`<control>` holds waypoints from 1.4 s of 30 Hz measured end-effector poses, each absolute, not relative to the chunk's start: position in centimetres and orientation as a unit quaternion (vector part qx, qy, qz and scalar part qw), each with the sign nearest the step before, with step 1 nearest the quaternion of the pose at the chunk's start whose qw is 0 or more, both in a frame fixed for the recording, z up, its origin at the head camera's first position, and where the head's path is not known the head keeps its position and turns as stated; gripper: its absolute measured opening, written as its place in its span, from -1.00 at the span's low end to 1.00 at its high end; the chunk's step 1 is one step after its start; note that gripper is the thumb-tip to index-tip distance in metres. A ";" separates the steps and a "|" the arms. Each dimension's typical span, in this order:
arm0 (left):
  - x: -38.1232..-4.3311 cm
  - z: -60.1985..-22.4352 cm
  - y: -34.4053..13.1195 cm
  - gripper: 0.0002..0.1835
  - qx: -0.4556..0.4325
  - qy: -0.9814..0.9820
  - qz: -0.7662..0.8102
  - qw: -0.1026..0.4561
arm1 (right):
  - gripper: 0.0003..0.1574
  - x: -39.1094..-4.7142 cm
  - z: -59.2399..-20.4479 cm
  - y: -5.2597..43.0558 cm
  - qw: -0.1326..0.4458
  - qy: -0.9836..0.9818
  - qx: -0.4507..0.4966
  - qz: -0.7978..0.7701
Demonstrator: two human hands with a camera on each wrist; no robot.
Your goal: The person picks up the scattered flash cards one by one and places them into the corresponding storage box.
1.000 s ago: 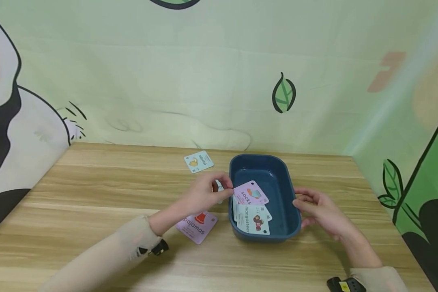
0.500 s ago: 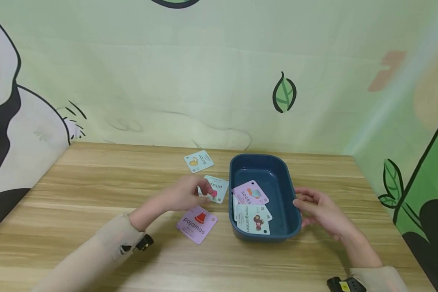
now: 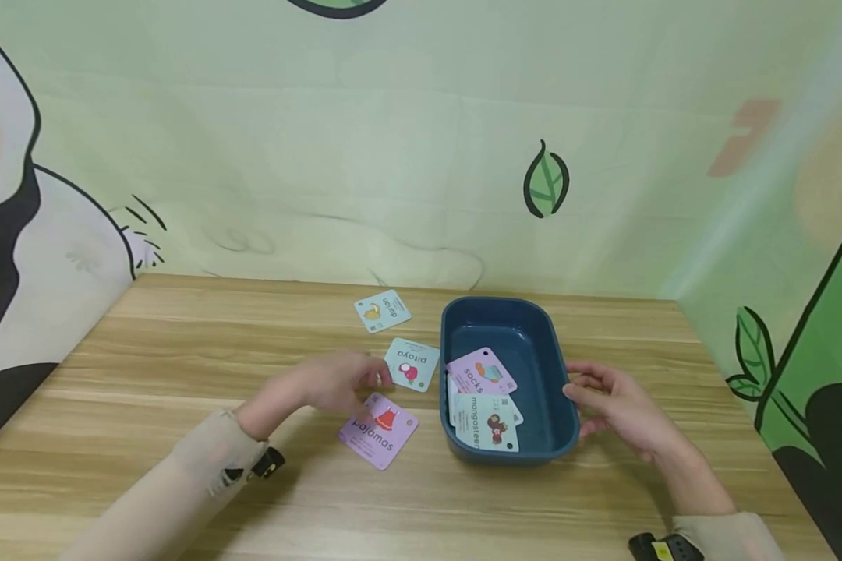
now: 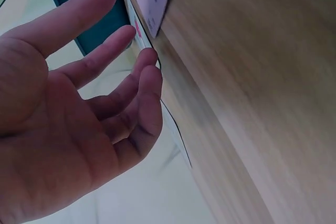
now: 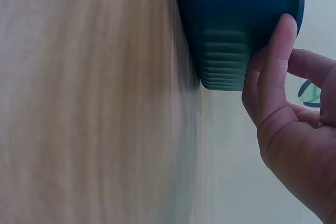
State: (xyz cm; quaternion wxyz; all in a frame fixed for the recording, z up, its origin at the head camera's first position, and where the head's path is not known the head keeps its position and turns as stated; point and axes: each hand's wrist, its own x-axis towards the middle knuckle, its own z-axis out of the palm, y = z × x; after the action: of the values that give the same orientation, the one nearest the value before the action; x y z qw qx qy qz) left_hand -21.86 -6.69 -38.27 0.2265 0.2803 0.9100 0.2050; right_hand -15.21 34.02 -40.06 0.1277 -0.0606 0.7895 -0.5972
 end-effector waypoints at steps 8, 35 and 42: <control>-21.7 -38.7 -7.0 -0.44 0.303 0.908 0.181 0.226 | -0.29 -15.2 -40.2 34.1 0.127 0.787 -0.063 -0.601; -21.8 -39.4 -7.4 -0.52 0.321 0.906 0.200 0.190 | -0.29 -15.3 -40.2 34.0 0.131 0.787 -0.054 -0.601; -21.9 -39.5 -7.7 -0.52 0.335 0.900 0.209 0.187 | -0.28 -15.3 -40.1 34.0 0.131 0.789 -0.051 -0.598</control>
State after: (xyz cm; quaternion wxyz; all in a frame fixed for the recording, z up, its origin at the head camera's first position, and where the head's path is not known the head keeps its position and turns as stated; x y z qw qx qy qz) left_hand -21.94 -7.66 -39.46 0.1865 0.3347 0.8996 0.2093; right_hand -15.29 33.98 -40.11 0.1313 -0.0514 0.7891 -0.5979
